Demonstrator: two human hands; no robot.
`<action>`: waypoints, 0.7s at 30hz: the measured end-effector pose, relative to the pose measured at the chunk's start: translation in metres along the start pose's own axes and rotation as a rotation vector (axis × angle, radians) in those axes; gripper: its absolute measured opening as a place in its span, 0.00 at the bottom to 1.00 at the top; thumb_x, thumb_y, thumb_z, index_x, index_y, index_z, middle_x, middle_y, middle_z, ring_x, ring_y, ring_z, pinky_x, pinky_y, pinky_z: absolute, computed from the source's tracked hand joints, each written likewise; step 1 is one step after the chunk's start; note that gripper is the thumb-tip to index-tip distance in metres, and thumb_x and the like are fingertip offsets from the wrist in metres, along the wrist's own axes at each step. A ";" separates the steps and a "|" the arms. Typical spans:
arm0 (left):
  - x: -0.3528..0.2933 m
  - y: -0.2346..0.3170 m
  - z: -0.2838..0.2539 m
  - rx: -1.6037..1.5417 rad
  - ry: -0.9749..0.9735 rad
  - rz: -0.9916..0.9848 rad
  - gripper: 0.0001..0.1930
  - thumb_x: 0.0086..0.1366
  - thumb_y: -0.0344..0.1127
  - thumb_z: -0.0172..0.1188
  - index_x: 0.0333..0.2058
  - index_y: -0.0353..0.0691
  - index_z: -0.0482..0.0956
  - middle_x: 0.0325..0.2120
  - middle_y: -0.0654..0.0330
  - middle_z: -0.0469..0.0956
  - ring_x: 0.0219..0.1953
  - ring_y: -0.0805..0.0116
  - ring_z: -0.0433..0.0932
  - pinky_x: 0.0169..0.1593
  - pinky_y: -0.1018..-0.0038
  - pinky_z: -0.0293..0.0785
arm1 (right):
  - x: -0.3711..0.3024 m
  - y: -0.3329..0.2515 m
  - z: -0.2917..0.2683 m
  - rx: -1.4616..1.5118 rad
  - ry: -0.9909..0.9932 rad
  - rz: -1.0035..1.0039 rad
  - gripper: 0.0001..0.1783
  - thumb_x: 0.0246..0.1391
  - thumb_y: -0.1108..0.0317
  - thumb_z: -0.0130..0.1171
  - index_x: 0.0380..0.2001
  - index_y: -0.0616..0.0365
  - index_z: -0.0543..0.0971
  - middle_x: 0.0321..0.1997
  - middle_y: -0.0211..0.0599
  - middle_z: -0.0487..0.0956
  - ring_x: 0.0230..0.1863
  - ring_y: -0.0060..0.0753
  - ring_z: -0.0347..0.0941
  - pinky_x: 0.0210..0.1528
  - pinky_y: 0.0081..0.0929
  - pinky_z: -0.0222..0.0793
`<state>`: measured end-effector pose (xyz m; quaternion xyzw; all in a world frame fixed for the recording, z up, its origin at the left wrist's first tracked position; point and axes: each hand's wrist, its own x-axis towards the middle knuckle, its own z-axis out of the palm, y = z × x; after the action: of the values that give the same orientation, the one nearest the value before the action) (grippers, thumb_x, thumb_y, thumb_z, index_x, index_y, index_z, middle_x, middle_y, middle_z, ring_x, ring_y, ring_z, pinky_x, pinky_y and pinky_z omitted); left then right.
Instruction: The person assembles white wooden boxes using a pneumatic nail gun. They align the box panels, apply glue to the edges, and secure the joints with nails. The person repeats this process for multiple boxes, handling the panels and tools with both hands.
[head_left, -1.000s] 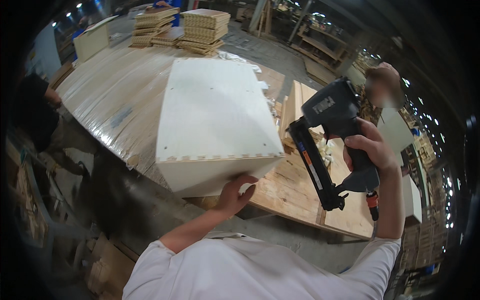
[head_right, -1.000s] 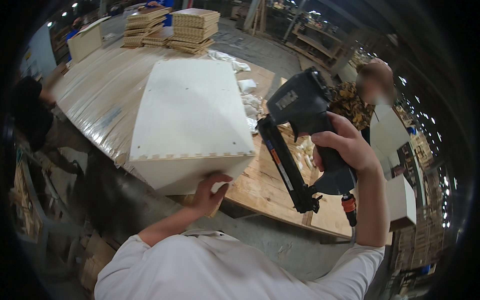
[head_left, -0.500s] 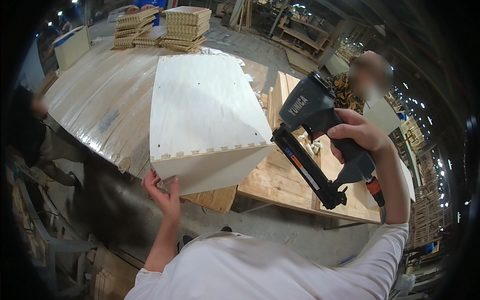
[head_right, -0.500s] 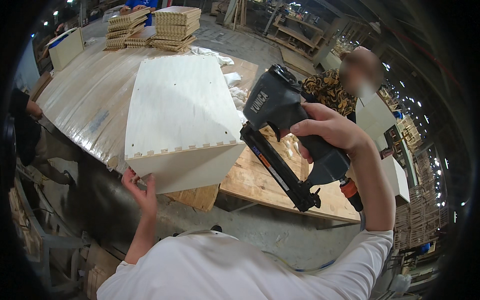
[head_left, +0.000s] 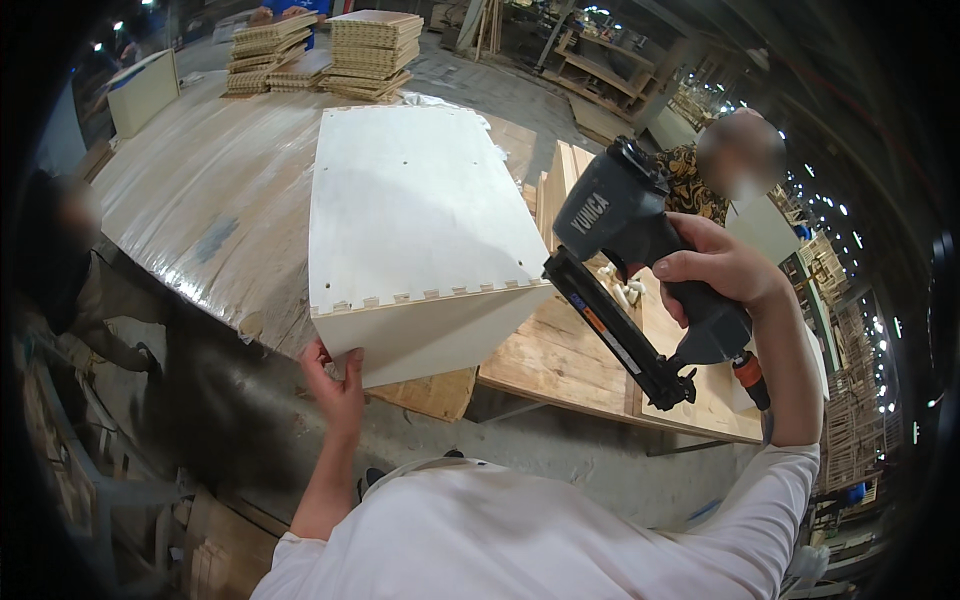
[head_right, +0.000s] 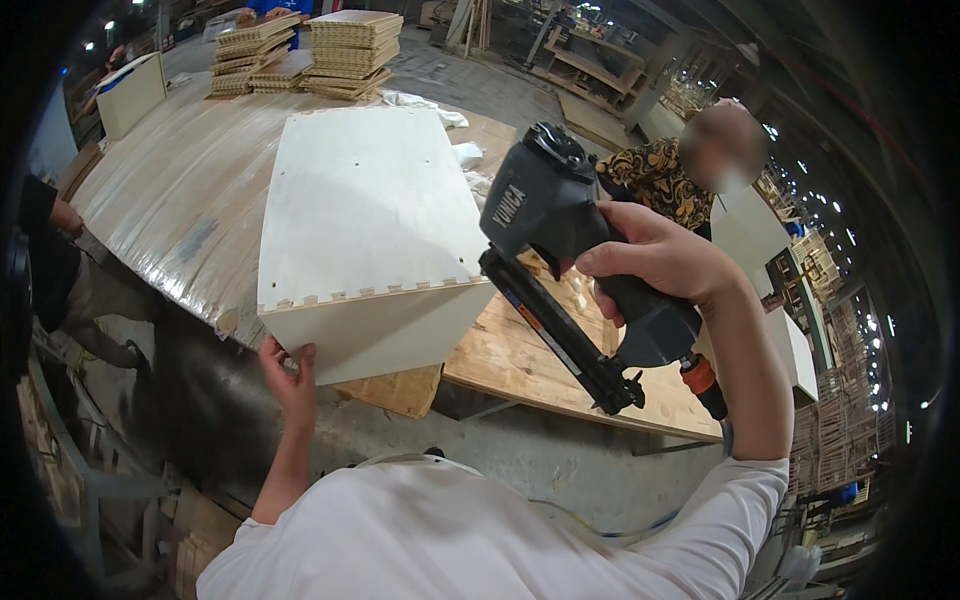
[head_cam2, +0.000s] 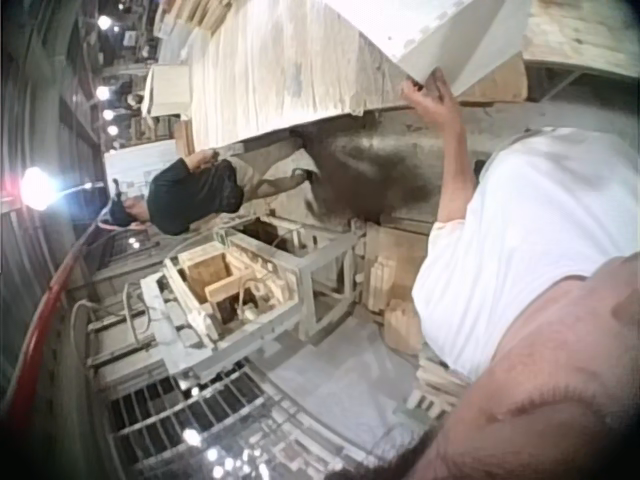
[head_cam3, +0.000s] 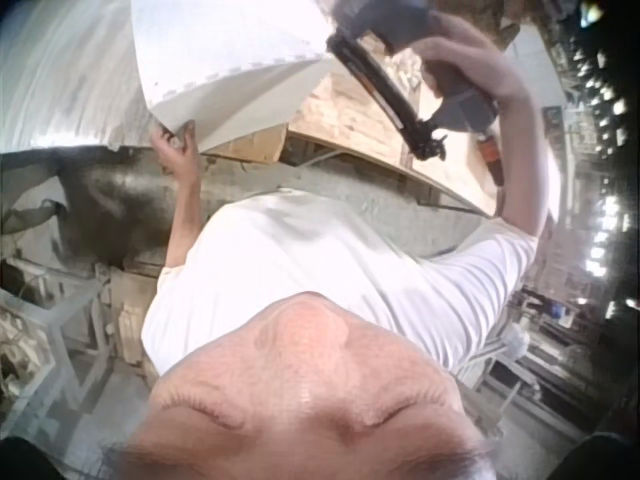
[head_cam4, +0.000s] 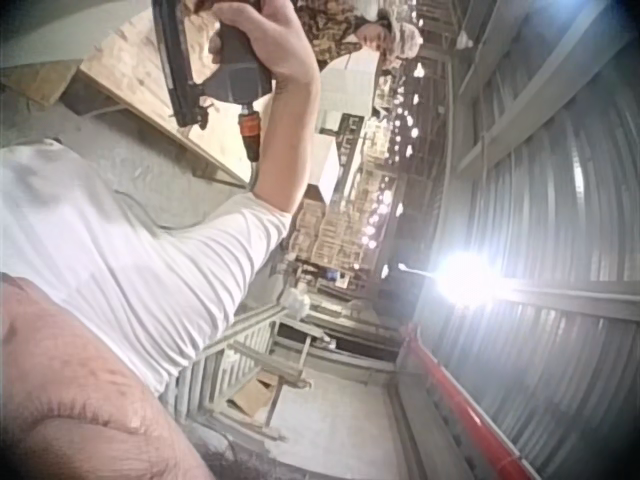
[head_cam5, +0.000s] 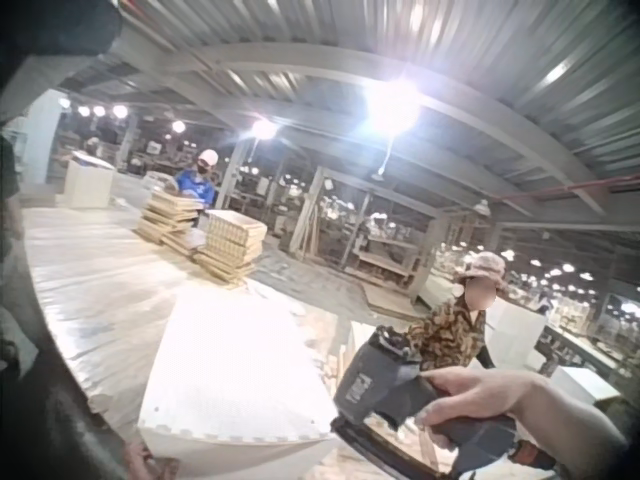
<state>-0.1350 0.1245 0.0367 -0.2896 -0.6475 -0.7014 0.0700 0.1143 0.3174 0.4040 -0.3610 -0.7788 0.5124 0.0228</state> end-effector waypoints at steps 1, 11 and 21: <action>0.000 0.001 0.000 -0.008 0.002 -0.012 0.22 0.59 0.37 0.66 0.47 0.35 0.68 0.39 0.59 0.67 0.40 0.68 0.65 0.45 0.72 0.64 | -0.001 -0.004 0.002 0.024 -0.025 -0.008 0.19 0.52 0.70 0.59 0.45 0.67 0.70 0.33 0.38 0.78 0.21 0.21 0.75 0.21 0.21 0.75; 0.004 0.001 -0.004 0.014 -0.011 0.017 0.21 0.58 0.39 0.67 0.44 0.34 0.69 0.35 0.60 0.69 0.36 0.69 0.67 0.42 0.74 0.66 | 0.023 -0.025 0.030 0.050 -0.189 -0.021 0.19 0.53 0.69 0.59 0.45 0.67 0.69 0.37 0.37 0.77 0.22 0.21 0.75 0.22 0.22 0.75; -0.001 -0.004 -0.017 -0.017 -0.017 -0.102 0.23 0.57 0.37 0.67 0.46 0.36 0.69 0.38 0.59 0.68 0.39 0.68 0.66 0.44 0.73 0.65 | 0.028 -0.035 0.040 -0.031 -0.248 -0.044 0.19 0.54 0.67 0.60 0.46 0.65 0.69 0.35 0.35 0.76 0.22 0.21 0.75 0.23 0.22 0.76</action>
<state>-0.1412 0.1088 0.0323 -0.2626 -0.6559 -0.7072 0.0263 0.0582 0.2955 0.4046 -0.2780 -0.7912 0.5404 -0.0681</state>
